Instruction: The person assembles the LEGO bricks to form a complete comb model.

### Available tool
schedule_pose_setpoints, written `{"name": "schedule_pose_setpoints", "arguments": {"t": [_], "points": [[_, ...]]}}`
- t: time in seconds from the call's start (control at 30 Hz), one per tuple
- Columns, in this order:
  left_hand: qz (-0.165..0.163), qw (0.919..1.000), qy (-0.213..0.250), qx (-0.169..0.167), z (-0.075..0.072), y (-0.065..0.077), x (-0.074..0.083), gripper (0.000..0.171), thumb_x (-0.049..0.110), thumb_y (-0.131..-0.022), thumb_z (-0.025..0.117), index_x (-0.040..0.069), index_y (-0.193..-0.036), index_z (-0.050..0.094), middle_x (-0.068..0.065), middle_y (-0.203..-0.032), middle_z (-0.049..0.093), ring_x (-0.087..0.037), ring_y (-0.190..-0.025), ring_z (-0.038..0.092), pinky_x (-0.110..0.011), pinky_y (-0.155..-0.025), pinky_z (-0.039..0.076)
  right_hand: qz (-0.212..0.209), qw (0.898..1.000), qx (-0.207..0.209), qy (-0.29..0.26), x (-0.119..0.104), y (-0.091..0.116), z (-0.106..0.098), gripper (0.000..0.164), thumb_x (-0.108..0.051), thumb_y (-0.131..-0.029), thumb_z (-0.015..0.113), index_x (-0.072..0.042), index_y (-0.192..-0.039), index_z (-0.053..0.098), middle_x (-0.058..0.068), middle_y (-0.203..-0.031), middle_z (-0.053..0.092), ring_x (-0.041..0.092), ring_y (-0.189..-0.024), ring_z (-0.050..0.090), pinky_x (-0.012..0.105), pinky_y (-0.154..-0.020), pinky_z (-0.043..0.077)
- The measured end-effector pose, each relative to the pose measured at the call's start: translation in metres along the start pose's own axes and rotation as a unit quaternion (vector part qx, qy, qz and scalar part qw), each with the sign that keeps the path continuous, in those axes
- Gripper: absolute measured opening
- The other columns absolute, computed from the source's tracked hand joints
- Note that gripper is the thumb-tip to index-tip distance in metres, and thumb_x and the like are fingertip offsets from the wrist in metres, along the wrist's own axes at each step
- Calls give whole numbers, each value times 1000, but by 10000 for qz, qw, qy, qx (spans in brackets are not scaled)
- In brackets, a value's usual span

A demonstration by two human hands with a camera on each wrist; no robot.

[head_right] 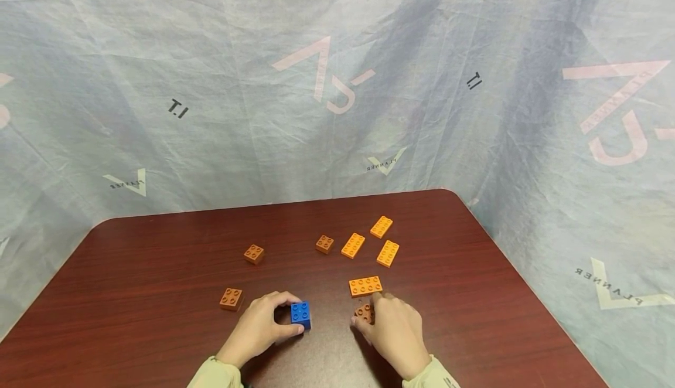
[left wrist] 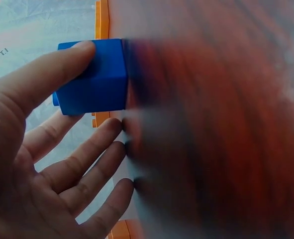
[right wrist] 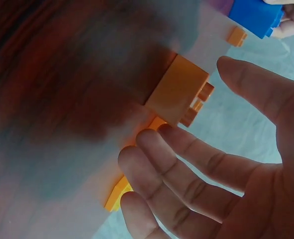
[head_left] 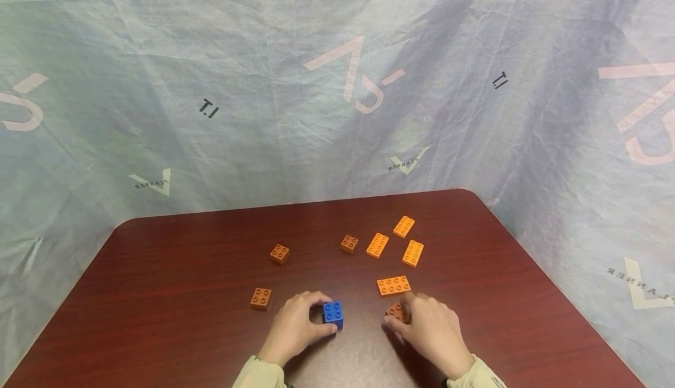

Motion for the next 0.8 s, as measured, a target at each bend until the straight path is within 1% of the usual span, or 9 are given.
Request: {"name": "schedule_pose_setpoints", "arguments": {"t": [0.17,0.37,0.5,0.67,0.8], "points": [[33,10000,-32,-9,0,0,1,38,28,-74,92,18,-105,73,-2,-104,70,-27,-98,64,-52,-83,52,-26,10000,28,51,0,0,3,39,-46,-75,87,-17,-76,60,-6,-64,44,14,-56,43,33,-46,34],[39,10000,-56,-47,-1,-1,1,38,27,-74,92,18,-105,73,-2,-104,70,-27,-97,64,-52,-82,52,50,10000,-59,-10,1,-1,6,33,-39,-74,89,-17,-83,65,-7,-67,46,13,-58,42,32,-48,34],[27,10000,-53,-60,-1,-1,1,38,27,-74,92,17,-105,73,-2,-103,70,-27,-97,64,-52,-83,52,-41,10000,23,1,0,-2,6,31,-34,-74,90,-17,-84,66,-7,-67,46,13,-57,42,32,-47,33],[19,10000,-48,-58,-1,-1,1,37,26,-74,92,17,-104,73,-1,-103,69,-26,-97,64,-52,-84,52,-208,9996,188,65,-4,-3,2,30,-28,-74,89,-17,-80,62,-7,-66,44,12,-55,41,30,-46,32],[5,10000,-21,-61,-1,-1,2,37,26,-74,92,17,-104,73,-1,-102,69,-27,-98,64,-53,-84,52,-360,9990,266,83,-8,-5,0,33,-26,-74,89,-18,-76,57,-7,-64,41,11,-54,39,30,-46,32]]}}
Point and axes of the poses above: each hand's wrist, its own y-axis away from the middle knuckle, its own z-axis out of the palm, x = y × z, the point moved 4 cm from there along -y, towards the middle knuckle
